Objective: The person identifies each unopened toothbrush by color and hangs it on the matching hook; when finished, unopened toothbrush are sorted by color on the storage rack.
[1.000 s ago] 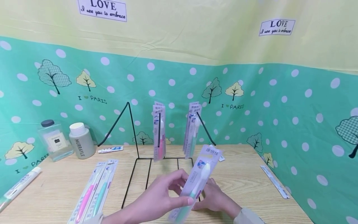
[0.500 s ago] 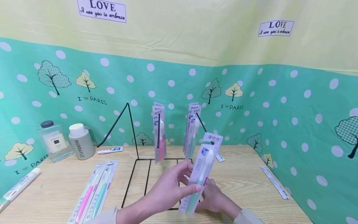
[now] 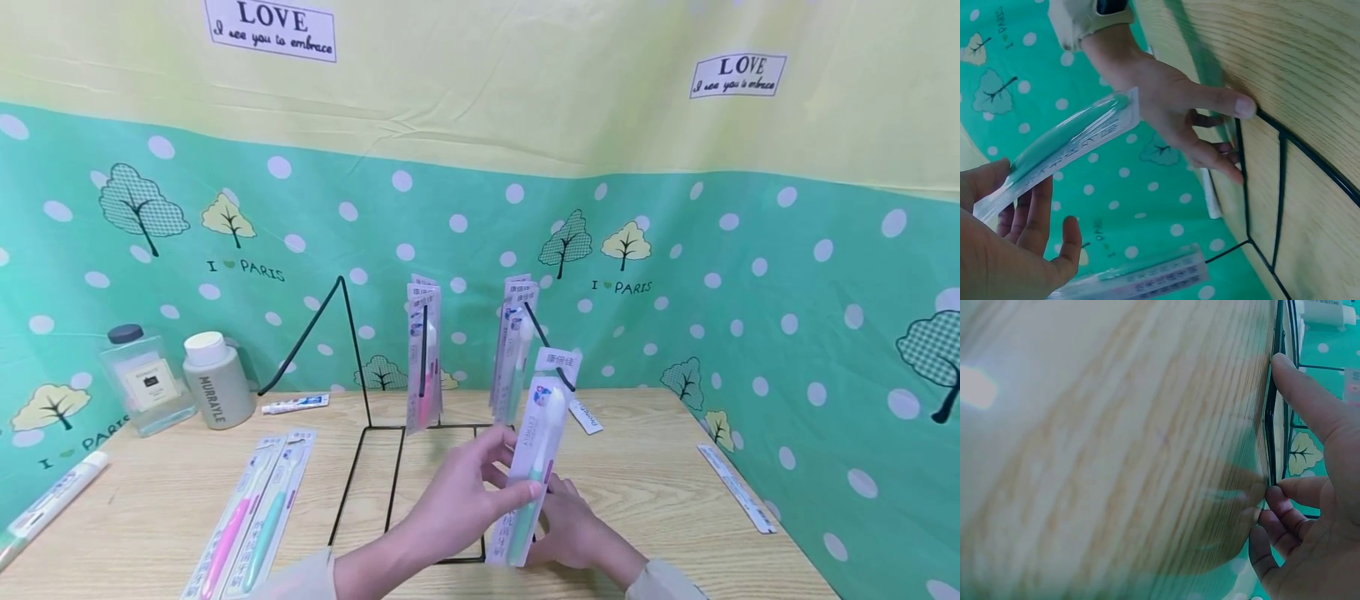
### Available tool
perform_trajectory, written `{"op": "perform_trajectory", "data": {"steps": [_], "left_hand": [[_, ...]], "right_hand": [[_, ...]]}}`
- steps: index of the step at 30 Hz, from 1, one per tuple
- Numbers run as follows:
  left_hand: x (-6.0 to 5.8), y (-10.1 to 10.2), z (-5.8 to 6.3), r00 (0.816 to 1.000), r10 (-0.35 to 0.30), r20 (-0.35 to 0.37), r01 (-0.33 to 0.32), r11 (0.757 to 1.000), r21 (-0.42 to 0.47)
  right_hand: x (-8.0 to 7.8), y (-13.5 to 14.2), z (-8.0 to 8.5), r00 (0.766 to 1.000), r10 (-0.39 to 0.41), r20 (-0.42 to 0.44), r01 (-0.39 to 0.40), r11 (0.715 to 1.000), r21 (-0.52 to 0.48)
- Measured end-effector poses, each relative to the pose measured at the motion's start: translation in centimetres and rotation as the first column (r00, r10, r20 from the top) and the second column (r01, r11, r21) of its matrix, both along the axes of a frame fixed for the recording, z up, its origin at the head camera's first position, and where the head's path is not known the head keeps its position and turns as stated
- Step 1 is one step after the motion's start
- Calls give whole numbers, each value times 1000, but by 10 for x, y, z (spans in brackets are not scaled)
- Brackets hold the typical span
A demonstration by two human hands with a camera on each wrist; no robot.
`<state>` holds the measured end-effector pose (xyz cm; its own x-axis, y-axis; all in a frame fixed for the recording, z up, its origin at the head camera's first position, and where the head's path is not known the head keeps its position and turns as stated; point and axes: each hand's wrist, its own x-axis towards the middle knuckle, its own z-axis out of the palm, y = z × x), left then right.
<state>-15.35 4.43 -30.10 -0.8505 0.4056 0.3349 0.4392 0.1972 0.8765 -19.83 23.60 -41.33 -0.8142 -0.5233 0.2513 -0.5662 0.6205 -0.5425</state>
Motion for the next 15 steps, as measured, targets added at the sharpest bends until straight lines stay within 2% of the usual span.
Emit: {"op": "perform_trajectory", "data": {"steps": [2, 5, 9, 15], "left_hand": [[-4, 1, -1, 999, 31, 10, -31, 999, 10], [-10, 2, -3, 998, 64, 22, -65, 997, 33], [-20, 5, -5, 996, 85, 31, -87, 992, 87], [-38, 10, -10, 988, 130, 85, -142, 976, 165]], "right_hand": [[0, -1, 1, 997, -41, 69, 41, 999, 7], [1, -2, 4, 985, -102, 137, 92, 993, 79], [2, -3, 7, 980, -143, 140, 122, 981, 148], [3, -4, 7, 977, -158, 142, 132, 975, 177]]}}
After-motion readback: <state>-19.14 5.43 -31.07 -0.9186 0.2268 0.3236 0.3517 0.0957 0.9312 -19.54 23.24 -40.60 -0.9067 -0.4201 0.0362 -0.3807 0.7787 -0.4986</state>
